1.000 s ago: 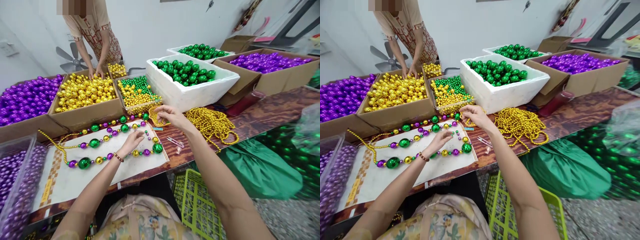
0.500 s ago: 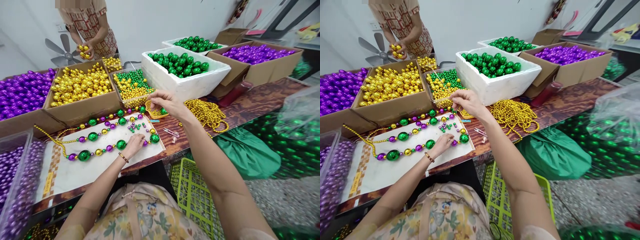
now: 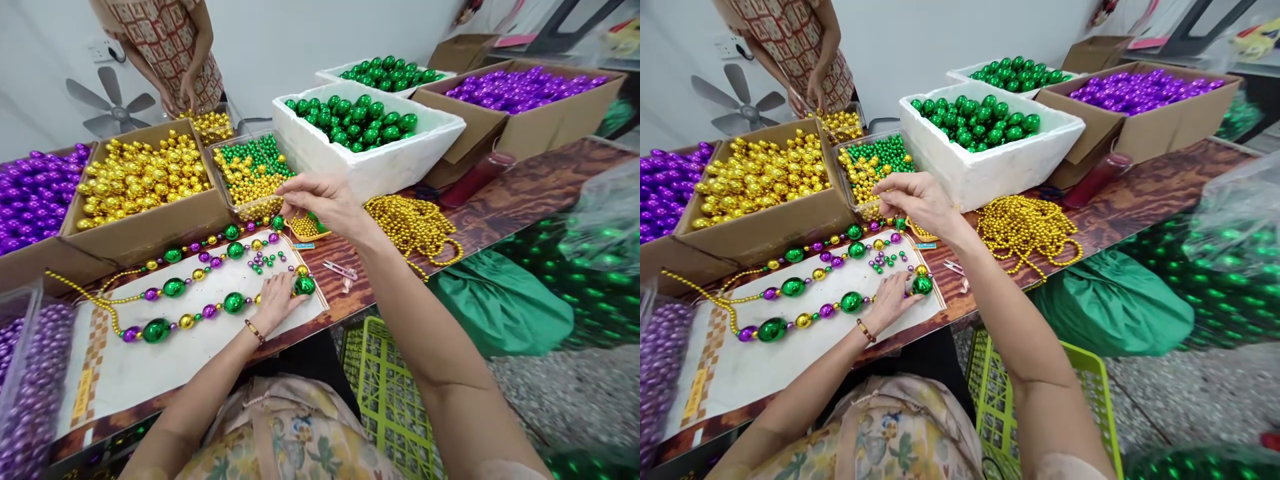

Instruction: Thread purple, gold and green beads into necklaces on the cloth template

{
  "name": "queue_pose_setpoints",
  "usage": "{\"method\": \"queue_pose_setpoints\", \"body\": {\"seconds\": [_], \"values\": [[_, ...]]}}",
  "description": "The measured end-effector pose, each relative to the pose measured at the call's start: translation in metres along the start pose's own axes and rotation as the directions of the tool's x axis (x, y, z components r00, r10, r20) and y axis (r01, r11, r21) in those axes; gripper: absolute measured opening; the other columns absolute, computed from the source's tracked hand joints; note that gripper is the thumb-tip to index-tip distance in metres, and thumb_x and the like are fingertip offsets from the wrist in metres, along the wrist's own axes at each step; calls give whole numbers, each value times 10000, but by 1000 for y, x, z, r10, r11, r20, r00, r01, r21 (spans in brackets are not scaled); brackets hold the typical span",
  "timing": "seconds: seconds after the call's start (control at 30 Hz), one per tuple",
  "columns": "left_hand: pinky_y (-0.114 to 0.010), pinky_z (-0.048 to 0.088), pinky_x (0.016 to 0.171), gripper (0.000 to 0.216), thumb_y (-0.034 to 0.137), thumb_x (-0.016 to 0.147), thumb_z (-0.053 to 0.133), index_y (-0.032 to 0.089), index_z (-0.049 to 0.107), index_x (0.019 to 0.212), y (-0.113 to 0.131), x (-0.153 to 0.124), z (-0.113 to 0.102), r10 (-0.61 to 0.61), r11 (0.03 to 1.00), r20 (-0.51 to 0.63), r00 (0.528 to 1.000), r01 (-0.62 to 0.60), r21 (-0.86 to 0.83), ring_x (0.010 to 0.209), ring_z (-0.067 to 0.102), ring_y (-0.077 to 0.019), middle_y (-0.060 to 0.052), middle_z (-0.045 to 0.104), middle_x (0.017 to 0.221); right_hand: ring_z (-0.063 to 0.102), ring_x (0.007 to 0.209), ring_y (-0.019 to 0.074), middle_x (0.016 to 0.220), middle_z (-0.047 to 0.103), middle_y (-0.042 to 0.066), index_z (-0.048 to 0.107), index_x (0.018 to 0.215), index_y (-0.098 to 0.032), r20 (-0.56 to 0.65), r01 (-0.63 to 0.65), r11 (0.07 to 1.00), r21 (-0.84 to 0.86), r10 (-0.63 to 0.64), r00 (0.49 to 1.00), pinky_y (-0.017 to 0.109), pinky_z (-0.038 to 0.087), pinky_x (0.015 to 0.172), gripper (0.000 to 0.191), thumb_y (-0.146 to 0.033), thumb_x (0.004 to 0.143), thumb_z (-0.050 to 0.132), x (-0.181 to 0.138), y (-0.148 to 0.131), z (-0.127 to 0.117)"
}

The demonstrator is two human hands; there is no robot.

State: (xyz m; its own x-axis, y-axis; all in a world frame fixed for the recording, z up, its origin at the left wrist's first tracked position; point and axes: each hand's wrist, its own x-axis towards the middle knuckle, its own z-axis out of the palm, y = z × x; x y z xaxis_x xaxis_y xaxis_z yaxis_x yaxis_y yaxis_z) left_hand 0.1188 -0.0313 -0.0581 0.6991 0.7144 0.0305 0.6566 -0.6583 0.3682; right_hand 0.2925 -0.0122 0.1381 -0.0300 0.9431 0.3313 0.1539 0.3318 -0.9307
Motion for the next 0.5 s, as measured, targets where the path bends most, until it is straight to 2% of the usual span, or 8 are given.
{"method": "queue_pose_setpoints", "body": {"seconds": [0.13, 0.27, 0.4, 0.5], "values": [[-432, 424, 986, 509, 522, 921, 599, 198, 491, 1298, 3, -2, 6, -32, 999, 14, 999, 32, -18, 1164, 600, -303, -130, 654, 1239, 660, 712, 120, 782, 693, 14, 740, 921, -201, 11, 46, 999, 23, -46, 999, 269, 571, 690, 203, -393, 876, 692, -9, 11, -6], [-438, 442, 985, 461, 484, 941, 583, 214, 501, 1306, -7, -7, 2, -49, 994, -48, 998, 44, -100, 1158, 615, -295, -130, 658, 1253, 662, 675, 125, 748, 701, 8, 754, 926, -225, -108, 19, 999, 46, -14, 994, 264, 563, 627, 150, -354, 880, 693, -18, 16, -19], [-420, 474, 990, 315, 396, 982, 529, 219, 549, 1242, -21, -18, -10, -74, 959, -133, 988, 34, -282, 1118, 636, -257, -102, 682, 1186, 665, 648, 128, 727, 703, 1, 765, 947, -243, -237, -33, 999, 40, 41, 971, 249, 530, 560, 132, -318, 853, 710, -18, 26, -33], [-365, 523, 935, 251, 368, 1007, 464, 228, 605, 1160, -26, -39, -19, -95, 895, -169, 981, 10, -445, 1021, 669, -214, -80, 706, 1078, 676, 680, 141, 752, 726, 4, 770, 967, -260, -258, -68, 997, 42, 76, 963, 253, 531, 564, 147, -309, 839, 714, -23, 40, -36]]}}
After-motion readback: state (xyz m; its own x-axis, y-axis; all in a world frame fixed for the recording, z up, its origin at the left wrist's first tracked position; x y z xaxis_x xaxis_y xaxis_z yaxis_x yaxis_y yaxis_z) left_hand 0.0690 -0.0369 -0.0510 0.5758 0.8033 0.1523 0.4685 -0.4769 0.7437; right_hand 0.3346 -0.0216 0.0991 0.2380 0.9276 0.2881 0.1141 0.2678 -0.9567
